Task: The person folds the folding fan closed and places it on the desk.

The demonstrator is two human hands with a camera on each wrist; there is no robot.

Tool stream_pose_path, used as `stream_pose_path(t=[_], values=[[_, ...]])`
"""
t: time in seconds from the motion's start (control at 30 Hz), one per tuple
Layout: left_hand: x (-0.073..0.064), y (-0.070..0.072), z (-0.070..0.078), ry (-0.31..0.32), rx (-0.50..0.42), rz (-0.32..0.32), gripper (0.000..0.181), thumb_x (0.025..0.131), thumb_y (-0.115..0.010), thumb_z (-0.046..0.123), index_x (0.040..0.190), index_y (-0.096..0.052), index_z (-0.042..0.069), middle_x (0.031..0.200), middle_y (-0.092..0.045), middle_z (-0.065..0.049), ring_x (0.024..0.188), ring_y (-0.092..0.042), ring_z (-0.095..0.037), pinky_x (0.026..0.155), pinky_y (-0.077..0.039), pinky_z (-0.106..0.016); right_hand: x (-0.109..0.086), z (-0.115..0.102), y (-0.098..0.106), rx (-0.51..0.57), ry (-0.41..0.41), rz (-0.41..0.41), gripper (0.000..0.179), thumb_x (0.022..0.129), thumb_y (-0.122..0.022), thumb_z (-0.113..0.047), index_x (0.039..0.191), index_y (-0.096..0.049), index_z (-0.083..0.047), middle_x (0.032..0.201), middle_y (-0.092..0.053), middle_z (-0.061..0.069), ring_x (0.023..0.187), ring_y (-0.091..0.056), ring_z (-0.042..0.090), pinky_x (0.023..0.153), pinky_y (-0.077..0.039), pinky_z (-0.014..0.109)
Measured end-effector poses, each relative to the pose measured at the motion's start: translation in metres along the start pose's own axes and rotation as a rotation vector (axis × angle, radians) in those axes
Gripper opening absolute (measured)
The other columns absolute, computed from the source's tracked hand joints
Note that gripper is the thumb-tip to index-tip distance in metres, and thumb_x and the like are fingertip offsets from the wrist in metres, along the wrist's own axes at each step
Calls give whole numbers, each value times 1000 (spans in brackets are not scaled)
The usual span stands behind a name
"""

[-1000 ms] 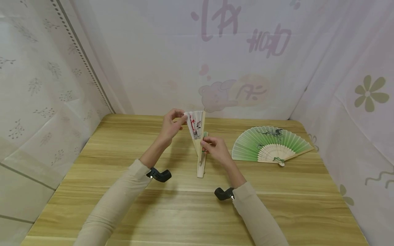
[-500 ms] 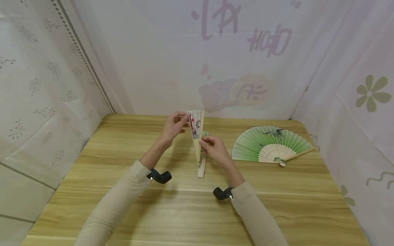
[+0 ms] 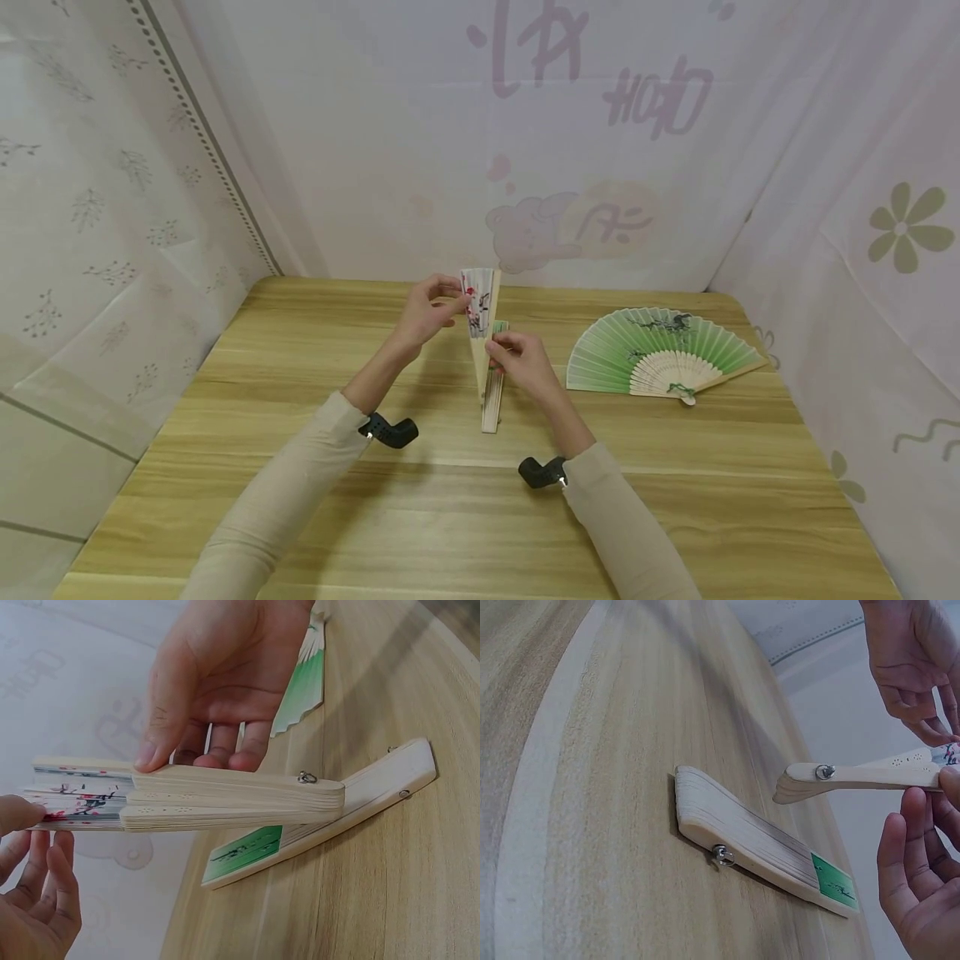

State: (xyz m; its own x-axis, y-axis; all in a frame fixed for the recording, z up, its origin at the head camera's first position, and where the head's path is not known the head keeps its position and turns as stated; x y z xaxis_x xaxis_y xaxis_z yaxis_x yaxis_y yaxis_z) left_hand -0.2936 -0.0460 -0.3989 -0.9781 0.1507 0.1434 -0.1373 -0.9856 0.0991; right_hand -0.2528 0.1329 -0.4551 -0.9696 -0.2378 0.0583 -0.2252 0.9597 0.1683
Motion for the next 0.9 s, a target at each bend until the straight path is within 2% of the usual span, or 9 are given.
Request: stream_pose_path(t=[0.23, 0.4, 0.6, 0.9], values=[[1, 2, 1, -24, 19, 23, 20, 95, -73, 6, 112, -64, -1, 103, -64, -13, 75, -65, -21, 62, -51, -27, -1, -1, 1, -2, 17, -28, 21, 103, -61, -6, 111, -66, 12, 90, -65, 15, 80, -62, 20, 76, -59, 39], [1, 2, 0, -35, 32, 20, 20, 95, -73, 6, 111, -64, 0, 103, -64, -13, 75, -66, -22, 62, -51, -28, -2, -2, 2, -11, 24, -41, 20, 104, -60, -7, 109, -66, 11, 89, -64, 14, 80, -61, 21, 77, -59, 44], [1, 3, 1, -55, 39, 15, 21, 96, -72, 7, 112, -63, -1, 104, -63, -13, 76, -67, -22, 66, -53, -37, -3, -5, 1, -9, 26, -50, 19, 104, -59, -6, 111, -66, 10, 90, -64, 14, 81, -61, 20, 77, -58, 42], [-1, 2, 0, -28, 4, 2, 22, 98, -70, 6, 117, -63, -1, 108, -63, -14, 95, -68, -44, 67, -53, -34, -3, -9, -4, -27, 11, -71, 27, 104, -61, -11, 120, -66, 10, 97, -66, 17, 84, -63, 23, 80, -58, 39]])
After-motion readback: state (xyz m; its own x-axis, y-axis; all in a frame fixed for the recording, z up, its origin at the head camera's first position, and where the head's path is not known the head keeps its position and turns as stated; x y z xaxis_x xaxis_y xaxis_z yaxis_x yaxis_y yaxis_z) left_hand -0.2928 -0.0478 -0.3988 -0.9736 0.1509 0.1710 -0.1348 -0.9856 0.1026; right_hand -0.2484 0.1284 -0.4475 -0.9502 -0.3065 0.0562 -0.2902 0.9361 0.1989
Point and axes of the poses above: each hand's wrist, its own x-axis towards the middle knuckle, its own y-axis out of the back of the hand, z = x × y, the point moved 6 cm from there along x, towards the middle knuckle
